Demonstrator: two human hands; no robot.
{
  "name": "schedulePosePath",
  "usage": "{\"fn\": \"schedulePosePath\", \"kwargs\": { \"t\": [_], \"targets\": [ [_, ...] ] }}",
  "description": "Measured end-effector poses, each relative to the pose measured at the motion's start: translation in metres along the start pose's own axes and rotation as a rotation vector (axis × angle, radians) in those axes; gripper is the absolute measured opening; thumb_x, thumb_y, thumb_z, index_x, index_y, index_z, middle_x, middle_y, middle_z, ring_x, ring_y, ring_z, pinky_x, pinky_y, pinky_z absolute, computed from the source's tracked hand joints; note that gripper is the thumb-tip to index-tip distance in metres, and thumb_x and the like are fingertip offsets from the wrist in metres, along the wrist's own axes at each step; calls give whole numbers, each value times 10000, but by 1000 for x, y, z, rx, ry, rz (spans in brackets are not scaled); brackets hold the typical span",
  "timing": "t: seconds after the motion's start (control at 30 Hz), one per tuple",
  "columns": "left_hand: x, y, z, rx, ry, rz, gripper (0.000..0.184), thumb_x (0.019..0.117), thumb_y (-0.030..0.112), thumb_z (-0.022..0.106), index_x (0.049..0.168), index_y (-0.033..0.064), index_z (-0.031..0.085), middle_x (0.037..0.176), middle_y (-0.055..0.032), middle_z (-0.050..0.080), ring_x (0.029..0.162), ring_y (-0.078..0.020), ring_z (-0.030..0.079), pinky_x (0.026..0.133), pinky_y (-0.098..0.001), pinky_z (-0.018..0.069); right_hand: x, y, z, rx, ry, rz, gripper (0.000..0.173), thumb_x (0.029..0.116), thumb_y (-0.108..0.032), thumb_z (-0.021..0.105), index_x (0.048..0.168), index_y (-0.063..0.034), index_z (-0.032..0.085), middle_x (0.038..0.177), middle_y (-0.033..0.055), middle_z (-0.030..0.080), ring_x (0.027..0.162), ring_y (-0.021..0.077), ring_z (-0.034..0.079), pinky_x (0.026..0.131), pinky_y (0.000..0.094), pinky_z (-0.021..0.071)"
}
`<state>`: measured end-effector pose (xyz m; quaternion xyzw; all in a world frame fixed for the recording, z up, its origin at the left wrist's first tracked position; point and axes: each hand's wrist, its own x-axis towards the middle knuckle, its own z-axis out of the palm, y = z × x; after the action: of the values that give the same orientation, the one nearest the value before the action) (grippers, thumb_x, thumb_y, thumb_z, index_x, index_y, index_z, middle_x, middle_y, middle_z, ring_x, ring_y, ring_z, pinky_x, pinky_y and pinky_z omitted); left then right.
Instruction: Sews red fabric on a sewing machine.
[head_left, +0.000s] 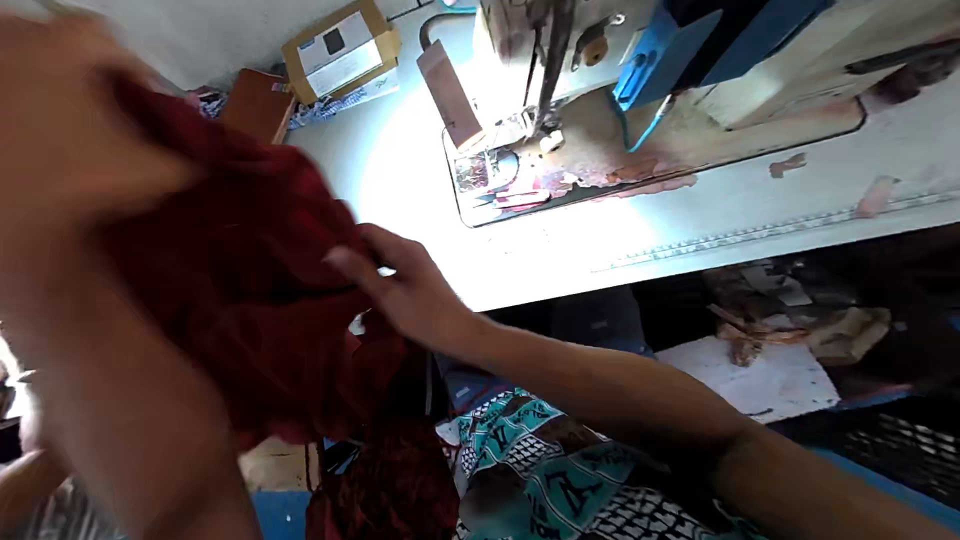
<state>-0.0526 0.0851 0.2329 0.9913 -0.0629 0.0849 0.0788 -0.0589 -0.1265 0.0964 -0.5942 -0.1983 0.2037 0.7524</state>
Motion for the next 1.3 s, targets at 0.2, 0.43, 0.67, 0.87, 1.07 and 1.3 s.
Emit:
{"fn": "schedulePosePath", "kwargs": {
  "t": [0.2,0.43,0.67,0.87,1.07,1.3],
  "targets": [
    [98,92,109,177,-581,99,595,817,294,867,1280,8,626,1316,-230,619,1295,-425,532,1101,-576,373,-12,87,-112,-467,293,296,321,1058,-287,571,1216,-25,669,965,147,720,872,249,708,795,505,577],
    [138,22,207,-576,-565,504,497,755,320,772,1147,27,686,1139,-67,690,1137,-96,609,1020,-280,462,-19,85,-141,-832,404,40,287,1003,-235,634,1126,3,736,1062,149,720,993,266,698,888,471,564],
    [104,31,202,-1126,-496,220,457,748,112,835,1159,147,639,1059,197,694,1046,126,617,951,-118,513,-20,91,-139,-891,435,-33,273,995,-270,634,1069,-25,727,1013,114,730,925,241,710,796,433,585],
    [116,5,251,-1220,-493,315,382,822,139,815,1163,184,649,1084,152,700,1054,37,643,956,-200,539,-11,89,-149,-982,335,-73,382,1007,-249,600,1336,-62,650,1192,143,684,999,268,700,821,447,589],
    [123,9,260,-938,-498,361,217,828,127,785,992,102,645,1001,29,686,996,-12,643,919,-207,525,-18,57,-167,-1234,329,245,799,925,-736,515,1412,-109,598,1190,191,621,814,386,654,561,559,492],
    [122,4,259,-1017,-506,349,273,801,144,819,952,172,593,939,93,655,926,20,627,845,-172,522,-7,49,-158,-980,393,211,789,939,-672,555,1361,-6,602,1193,202,672,1058,349,667,865,547,553]
  ]
}}
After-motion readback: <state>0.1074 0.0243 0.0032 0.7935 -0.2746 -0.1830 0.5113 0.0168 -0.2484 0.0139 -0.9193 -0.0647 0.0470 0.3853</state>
